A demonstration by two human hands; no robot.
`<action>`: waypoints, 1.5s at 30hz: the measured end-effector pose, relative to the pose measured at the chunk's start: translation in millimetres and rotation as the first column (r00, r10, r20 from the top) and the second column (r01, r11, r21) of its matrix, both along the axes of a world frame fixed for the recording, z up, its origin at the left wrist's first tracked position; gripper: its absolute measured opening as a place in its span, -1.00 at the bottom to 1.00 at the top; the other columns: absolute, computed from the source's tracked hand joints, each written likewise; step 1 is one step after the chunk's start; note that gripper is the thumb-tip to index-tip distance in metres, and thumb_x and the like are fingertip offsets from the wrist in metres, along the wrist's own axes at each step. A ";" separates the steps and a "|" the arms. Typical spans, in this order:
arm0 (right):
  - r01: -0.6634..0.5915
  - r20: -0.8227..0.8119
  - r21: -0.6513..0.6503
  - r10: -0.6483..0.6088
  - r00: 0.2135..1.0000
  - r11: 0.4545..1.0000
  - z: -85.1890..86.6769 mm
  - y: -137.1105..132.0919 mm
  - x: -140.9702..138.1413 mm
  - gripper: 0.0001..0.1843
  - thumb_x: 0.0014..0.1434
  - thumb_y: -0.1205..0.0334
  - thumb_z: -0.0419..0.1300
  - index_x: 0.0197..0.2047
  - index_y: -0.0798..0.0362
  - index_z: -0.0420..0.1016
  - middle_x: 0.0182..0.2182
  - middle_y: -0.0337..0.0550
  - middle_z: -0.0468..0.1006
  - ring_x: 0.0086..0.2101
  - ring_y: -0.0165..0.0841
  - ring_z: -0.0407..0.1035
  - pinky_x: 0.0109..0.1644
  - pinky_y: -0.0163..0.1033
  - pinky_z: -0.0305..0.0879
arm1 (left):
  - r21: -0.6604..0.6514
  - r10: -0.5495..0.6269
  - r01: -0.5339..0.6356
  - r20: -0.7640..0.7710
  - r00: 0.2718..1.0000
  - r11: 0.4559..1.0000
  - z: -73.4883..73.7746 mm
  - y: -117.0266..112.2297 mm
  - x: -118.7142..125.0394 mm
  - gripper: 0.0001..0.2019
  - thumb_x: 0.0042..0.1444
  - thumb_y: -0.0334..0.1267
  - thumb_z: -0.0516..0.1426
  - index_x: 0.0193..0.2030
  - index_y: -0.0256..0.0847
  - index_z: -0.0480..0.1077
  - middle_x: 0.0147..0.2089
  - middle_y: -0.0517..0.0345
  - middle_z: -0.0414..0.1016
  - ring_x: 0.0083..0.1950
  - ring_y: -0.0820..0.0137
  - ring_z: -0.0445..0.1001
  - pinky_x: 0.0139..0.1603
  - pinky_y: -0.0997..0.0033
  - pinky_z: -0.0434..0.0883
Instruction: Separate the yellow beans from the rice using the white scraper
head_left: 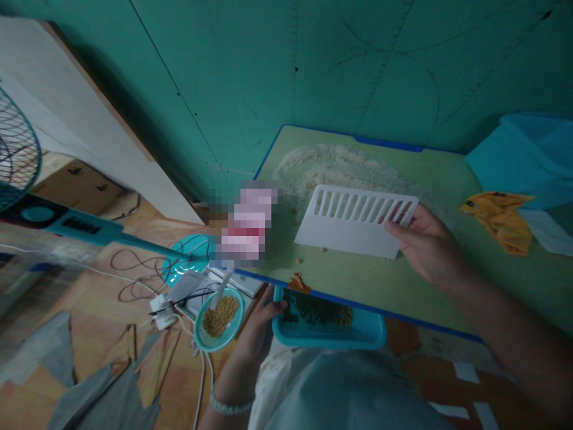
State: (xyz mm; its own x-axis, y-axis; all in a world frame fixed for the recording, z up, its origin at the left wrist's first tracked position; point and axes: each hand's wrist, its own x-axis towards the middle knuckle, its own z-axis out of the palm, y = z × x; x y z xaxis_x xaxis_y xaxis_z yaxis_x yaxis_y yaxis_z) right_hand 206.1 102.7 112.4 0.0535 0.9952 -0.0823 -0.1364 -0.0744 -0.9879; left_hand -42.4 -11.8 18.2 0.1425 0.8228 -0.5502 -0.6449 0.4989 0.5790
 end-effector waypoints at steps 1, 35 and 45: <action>-0.002 0.003 -0.001 0.002 1.000 1.000 0.8 -1.5 1.5 -0.75 -0.01 0.29 0.34 -0.22 -0.07 0.45 -0.33 -0.30 0.63 -0.21 -0.27 0.52 -0.04 -0.07 0.39 | -0.001 0.004 -0.004 -0.001 1.000 1.000 -0.7 0.3 -0.4 -0.48 -0.09 -0.34 0.27 0.10 -0.10 0.46 -0.02 0.11 0.67 0.16 0.04 0.48 0.18 0.14 0.37; -0.078 0.052 -0.003 0.078 0.996 0.997 -7.9 -6.5 5.5 -0.76 -0.09 0.15 0.41 -0.29 -0.17 0.52 -0.39 -0.34 0.63 -0.33 -0.29 0.50 -0.15 -0.10 0.40 | 0.066 0.024 -0.021 -0.041 0.999 0.998 0.2 4.9 -3.6 -0.42 -0.10 -0.34 0.27 0.15 -0.13 0.43 0.09 0.04 0.61 0.05 0.02 0.55 0.04 0.16 0.46; -0.126 0.075 -0.056 0.130 0.989 0.991 -9.5 -6.6 10.0 -0.70 -0.08 0.11 0.40 -0.24 -0.18 0.48 -0.37 -0.33 0.63 -0.25 -0.23 0.51 -0.08 -0.05 0.38 | 0.031 0.021 -0.019 -0.052 0.998 0.999 0.4 6.0 -3.5 -0.43 -0.12 -0.34 0.28 0.12 -0.15 0.44 0.03 0.05 0.64 0.06 0.02 0.55 0.03 0.16 0.47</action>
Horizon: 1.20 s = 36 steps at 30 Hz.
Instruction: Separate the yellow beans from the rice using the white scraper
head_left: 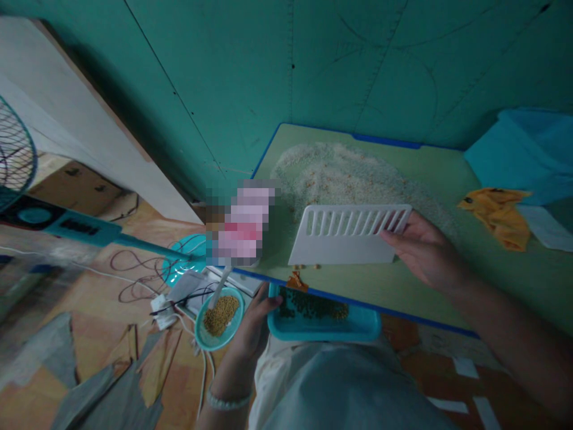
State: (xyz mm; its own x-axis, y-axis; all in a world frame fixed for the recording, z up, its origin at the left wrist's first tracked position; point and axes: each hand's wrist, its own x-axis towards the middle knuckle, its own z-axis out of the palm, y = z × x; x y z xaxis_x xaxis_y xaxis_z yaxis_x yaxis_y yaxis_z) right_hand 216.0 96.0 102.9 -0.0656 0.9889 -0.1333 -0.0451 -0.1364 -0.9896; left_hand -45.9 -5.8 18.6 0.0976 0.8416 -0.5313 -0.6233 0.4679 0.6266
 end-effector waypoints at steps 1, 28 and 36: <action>-0.004 -0.002 0.001 0.004 1.000 1.000 0.0 -0.1 0.5 -0.71 -0.08 0.11 0.40 -0.25 -0.18 0.48 -0.37 -0.33 0.63 -0.25 -0.22 0.51 -0.08 -0.05 0.38 | -0.001 0.004 -0.004 -0.002 1.000 1.000 -0.7 -0.2 0.1 -0.43 -0.13 -0.33 0.28 0.12 -0.14 0.45 0.05 0.06 0.63 0.05 0.03 0.56 0.03 0.16 0.47; 0.128 0.073 -0.094 -0.121 0.990 0.987 0.9 -31.6 29.5 -0.65 -0.19 -0.01 0.46 -0.30 -0.18 0.53 -0.42 -0.31 0.65 -0.37 -0.21 0.52 -0.25 -0.09 0.43 | 0.013 -0.071 0.070 0.046 0.996 0.997 -7.3 -1.9 11.1 -0.75 -0.08 -0.34 0.27 -0.18 -0.14 0.54 -0.41 0.20 0.67 -0.41 0.27 0.61 -0.38 0.40 0.45; 0.231 0.126 -0.137 -0.214 0.969 0.963 3.5 -52.5 40.7 -0.67 -0.24 -0.05 0.46 -0.37 -0.16 0.57 -0.40 -0.24 0.67 -0.33 -0.14 0.56 -0.25 -0.05 0.49 | -0.017 -0.048 0.049 0.047 0.998 0.999 -6.5 0.2 14.2 -0.63 -0.11 -0.35 0.29 -0.08 -0.14 0.52 -0.26 0.13 0.69 -0.09 0.13 0.61 -0.10 0.30 0.46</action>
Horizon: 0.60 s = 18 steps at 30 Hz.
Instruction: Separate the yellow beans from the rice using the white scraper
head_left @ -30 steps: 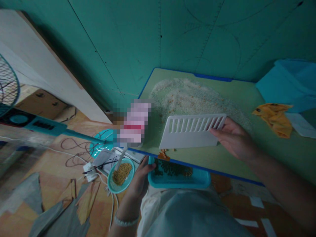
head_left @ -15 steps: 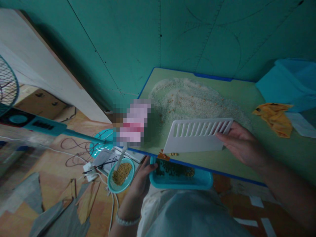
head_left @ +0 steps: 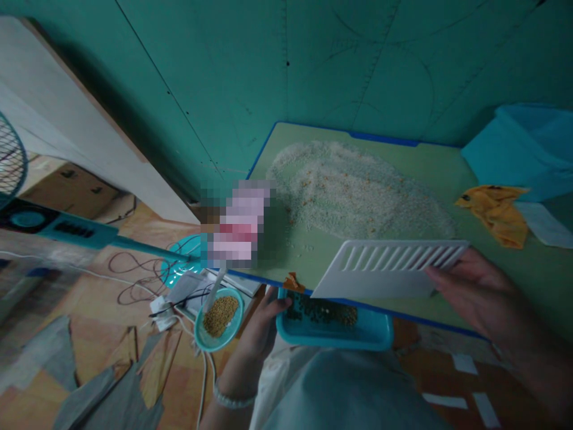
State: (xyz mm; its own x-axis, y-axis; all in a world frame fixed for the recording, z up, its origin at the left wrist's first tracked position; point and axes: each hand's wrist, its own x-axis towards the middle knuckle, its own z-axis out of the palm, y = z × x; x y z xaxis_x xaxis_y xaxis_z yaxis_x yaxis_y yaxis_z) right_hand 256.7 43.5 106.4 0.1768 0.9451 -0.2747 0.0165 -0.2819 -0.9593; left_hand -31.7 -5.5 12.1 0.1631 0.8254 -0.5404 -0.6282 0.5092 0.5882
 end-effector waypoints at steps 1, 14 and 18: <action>0.013 -0.028 0.023 -0.012 1.000 1.000 0.0 -2.0 -0.1 -0.68 -0.21 -0.03 0.45 -0.35 -0.17 0.57 -0.35 -0.24 0.67 -0.28 -0.12 0.56 -0.20 -0.02 0.50 | -0.003 0.006 -0.006 0.002 1.000 1.000 0.3 0.2 0.3 -0.59 -0.12 -0.35 0.29 -0.05 -0.14 0.51 -0.19 0.11 0.69 -0.01 0.10 0.58 -0.02 0.27 0.45; -0.163 -0.113 0.105 0.174 0.978 0.981 -7.7 -39.7 -64.9 -0.86 0.15 0.09 0.29 -0.17 -0.23 0.53 -0.23 -0.25 0.68 -0.18 -0.26 0.57 -0.07 -0.16 0.51 | -0.053 0.024 -0.025 -0.017 1.000 0.998 7.9 -0.8 -0.7 -0.46 -0.13 -0.35 0.29 0.09 -0.14 0.46 0.00 0.08 0.65 0.17 0.01 0.47 0.19 0.11 0.37; -0.119 -0.121 0.143 0.136 0.983 0.983 -3.2 -32.5 -80.4 -0.89 0.17 0.08 0.26 -0.22 -0.16 0.51 -0.25 -0.23 0.67 -0.23 -0.29 0.56 -0.10 -0.21 0.49 | -0.040 0.068 -0.070 -0.051 0.996 0.997 3.7 1.2 -2.3 -0.36 -0.18 -0.38 0.32 0.14 -0.14 0.43 0.13 0.07 0.58 0.21 0.01 0.43 0.14 0.17 0.42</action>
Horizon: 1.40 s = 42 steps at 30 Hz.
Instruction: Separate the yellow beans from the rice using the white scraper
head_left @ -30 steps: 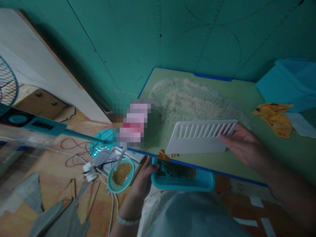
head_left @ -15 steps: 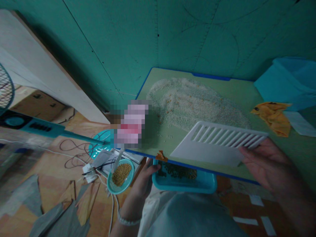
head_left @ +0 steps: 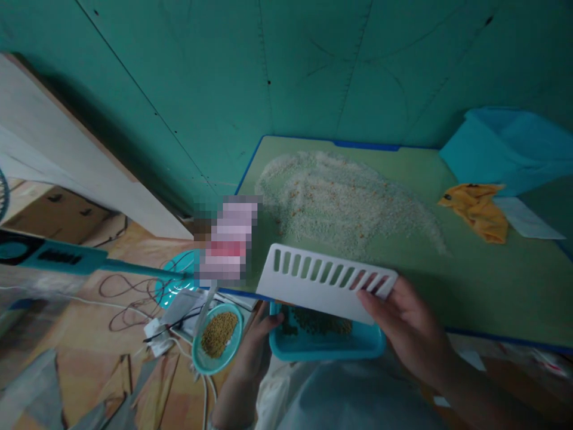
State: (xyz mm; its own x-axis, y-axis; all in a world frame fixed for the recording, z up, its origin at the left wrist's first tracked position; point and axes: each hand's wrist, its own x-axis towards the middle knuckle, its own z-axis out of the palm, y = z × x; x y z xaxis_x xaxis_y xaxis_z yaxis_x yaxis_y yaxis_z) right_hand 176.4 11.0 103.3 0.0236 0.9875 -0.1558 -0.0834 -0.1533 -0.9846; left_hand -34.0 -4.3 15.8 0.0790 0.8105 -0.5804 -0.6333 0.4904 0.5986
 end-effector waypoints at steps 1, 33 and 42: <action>0.019 -0.012 -0.003 -0.019 1.000 1.000 -0.1 1.3 -2.0 -0.90 0.17 0.08 0.26 -0.22 -0.15 0.49 -0.25 -0.23 0.67 -0.23 -0.29 0.55 -0.11 -0.22 0.48 | -0.012 -0.011 0.011 -0.012 1.000 1.000 -1.1 0.7 0.0 -0.35 -0.19 -0.37 0.32 0.15 -0.14 0.42 0.13 0.06 0.58 0.19 0.00 0.46 0.10 0.17 0.45; 0.486 -0.089 0.099 -0.479 0.873 0.868 0.6 69.9 121.1 -0.66 -0.16 0.26 0.40 -0.23 -0.11 0.55 -0.17 -0.13 0.64 -0.05 -0.05 0.48 -0.01 0.09 0.40 | 0.048 0.015 -0.010 -0.108 0.994 0.999 2.8 10.9 16.1 -0.52 -0.24 -0.37 0.34 -0.06 -0.17 0.54 0.10 0.07 0.60 0.27 0.02 0.37 0.25 0.18 0.31; 0.503 -0.105 0.090 -0.494 0.863 0.860 3.0 70.1 121.5 -0.67 -0.25 0.26 0.45 -0.33 -0.10 0.55 -0.24 -0.24 0.66 -0.11 -0.12 0.50 0.02 0.07 0.41 | 0.005 0.025 -0.024 -0.110 0.994 1.000 3.9 10.8 18.2 -0.47 -0.26 -0.38 0.34 -0.03 -0.17 0.52 0.07 0.07 0.62 0.24 0.00 0.41 0.20 0.14 0.36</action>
